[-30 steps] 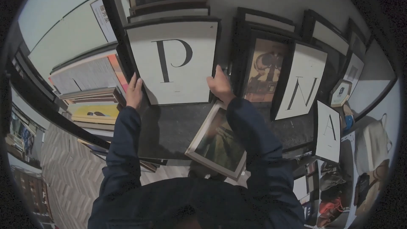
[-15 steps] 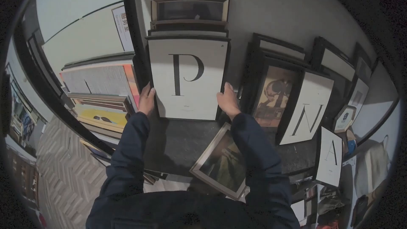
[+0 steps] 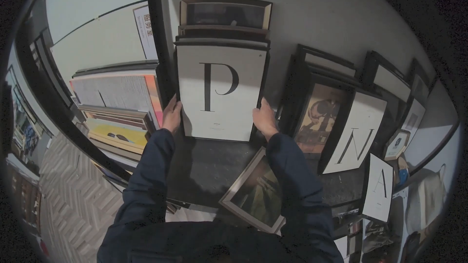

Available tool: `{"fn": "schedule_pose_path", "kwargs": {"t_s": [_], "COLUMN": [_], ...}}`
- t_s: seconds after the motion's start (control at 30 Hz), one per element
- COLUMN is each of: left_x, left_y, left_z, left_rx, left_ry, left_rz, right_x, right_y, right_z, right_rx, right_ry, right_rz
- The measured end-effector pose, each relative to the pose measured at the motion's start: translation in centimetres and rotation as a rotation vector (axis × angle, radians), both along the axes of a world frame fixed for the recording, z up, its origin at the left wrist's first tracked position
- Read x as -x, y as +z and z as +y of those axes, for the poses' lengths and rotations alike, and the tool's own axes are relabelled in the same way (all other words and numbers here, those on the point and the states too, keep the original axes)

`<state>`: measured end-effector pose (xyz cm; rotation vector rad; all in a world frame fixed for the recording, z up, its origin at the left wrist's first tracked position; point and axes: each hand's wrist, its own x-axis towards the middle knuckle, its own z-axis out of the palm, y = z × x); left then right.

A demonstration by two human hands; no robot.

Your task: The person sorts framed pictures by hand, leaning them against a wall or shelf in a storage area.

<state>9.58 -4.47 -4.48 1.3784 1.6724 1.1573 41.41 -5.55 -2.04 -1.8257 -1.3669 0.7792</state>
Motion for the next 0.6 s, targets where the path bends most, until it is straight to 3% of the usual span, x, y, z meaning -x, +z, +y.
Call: {"fn": "schedule_pose_path", "kwargs": {"t_s": [0.2,0.6], "left_x": [0.2,-0.1], "left_y": [-0.3,-0.7], "left_z": [0.6,-0.1], "left_rx": [-0.005,0.071], "left_ry": [0.001,0.015], "left_rz": [-0.06,-0.024], "right_x": [-0.8,0.2], "right_y": [-4.0,-1.4], "right_z": [3.1,0.8], "right_rx": [-0.131,0.039], "right_ry": [-0.053,0.034], "right_rz": [-0.088,-0.066]}}
